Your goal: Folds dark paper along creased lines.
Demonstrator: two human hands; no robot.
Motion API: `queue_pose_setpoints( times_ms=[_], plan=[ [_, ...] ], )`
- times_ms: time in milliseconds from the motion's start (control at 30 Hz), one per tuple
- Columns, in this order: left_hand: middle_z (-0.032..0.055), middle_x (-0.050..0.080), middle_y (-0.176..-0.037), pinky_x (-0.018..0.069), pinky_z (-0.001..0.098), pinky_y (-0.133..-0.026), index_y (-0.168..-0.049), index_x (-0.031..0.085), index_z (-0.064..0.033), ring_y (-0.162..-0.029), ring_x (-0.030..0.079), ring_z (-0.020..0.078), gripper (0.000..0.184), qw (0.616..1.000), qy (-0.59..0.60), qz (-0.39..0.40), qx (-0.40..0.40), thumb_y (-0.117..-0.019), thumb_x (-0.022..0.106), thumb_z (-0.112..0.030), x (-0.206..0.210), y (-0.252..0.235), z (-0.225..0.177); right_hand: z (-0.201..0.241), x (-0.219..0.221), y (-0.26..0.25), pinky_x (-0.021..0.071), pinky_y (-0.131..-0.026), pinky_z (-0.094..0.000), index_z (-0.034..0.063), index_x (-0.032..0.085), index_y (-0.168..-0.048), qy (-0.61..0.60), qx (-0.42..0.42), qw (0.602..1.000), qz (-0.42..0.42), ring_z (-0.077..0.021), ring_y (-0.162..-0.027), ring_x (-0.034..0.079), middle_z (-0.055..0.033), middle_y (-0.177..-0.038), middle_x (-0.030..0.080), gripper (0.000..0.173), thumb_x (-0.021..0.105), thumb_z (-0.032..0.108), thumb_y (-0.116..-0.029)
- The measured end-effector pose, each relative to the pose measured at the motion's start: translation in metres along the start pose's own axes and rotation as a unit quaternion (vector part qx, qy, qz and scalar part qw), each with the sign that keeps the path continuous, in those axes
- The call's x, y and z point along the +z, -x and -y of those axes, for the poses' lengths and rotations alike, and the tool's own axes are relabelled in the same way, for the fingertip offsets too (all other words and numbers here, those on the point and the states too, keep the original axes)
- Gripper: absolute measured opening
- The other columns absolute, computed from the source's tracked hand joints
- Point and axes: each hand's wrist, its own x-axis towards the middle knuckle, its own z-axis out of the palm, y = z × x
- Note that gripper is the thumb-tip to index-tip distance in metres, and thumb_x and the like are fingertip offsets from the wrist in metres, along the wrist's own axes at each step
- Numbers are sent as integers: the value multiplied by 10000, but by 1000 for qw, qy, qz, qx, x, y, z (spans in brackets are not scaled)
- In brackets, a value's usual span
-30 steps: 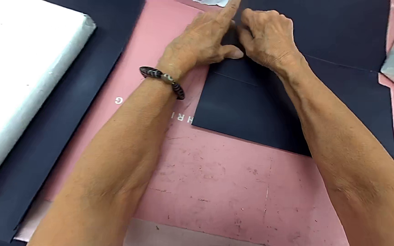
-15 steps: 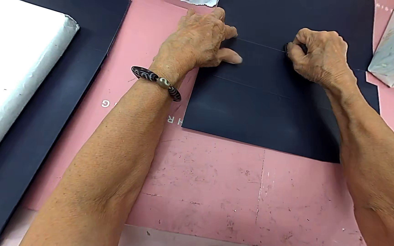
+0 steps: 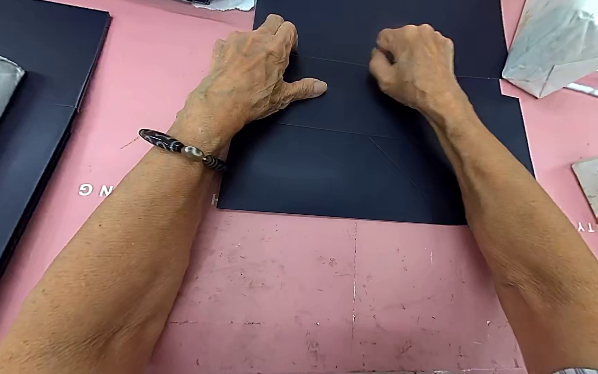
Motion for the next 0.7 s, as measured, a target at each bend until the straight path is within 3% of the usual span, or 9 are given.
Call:
queue_pose_setpoints(
  times_ms=[167,267,400,567,633,700],
  plan=[
    [249,588,-1270,431,701,-805,-1315,542,-29,-1109,610,490,812,1000,11,-2,-4,-904,528,-729,-1,-1,1,-61,-14,30,395,-648,-664,-32,571,-850,16,53,998,3,-505,-881,636,-279,-849,628,367,436,275,-999],
    [217,573,-1352,437,693,-820,-1418,535,-144,-1139,608,478,748,999,16,-6,35,-924,513,-706,3,-4,3,-75,-18,39,384,-656,-656,-44,556,-830,22,84,996,10,-510,-863,623,-294,-833,611,368,442,264,-996],
    [217,569,-1352,434,676,-829,-1449,571,-188,-1138,603,461,688,997,13,-3,78,-959,499,-665,5,-9,4,-46,-16,26,391,-667,-655,-35,568,-814,0,62,998,5,-492,-865,624,-277,-821,614,357,452,252,-991],
    [215,555,-1379,432,681,-834,-1438,578,-172,-1163,594,462,658,998,14,8,69,-979,490,-635,3,-5,3,24,3,-12,440,-766,-617,9,652,-901,-33,-4,999,14,-414,-1003,661,-217,-957,684,313,458,240,-988],
    [202,553,-1395,436,693,-822,-1436,580,-196,-1160,599,463,649,998,21,5,62,-978,480,-644,2,-4,4,22,4,-10,434,-735,-577,28,637,-899,-25,0,1000,10,-381,-965,663,-188,-928,674,301,449,243,-997],
    [185,550,-1409,432,703,-818,-1440,579,-232,-1165,598,460,654,999,23,4,49,-970,467,-672,2,-4,4,6,-1,0,436,-702,-601,23,637,-906,-10,20,1000,1,-409,-942,671,-205,-917,676,316,444,256,-998]
  ],
)
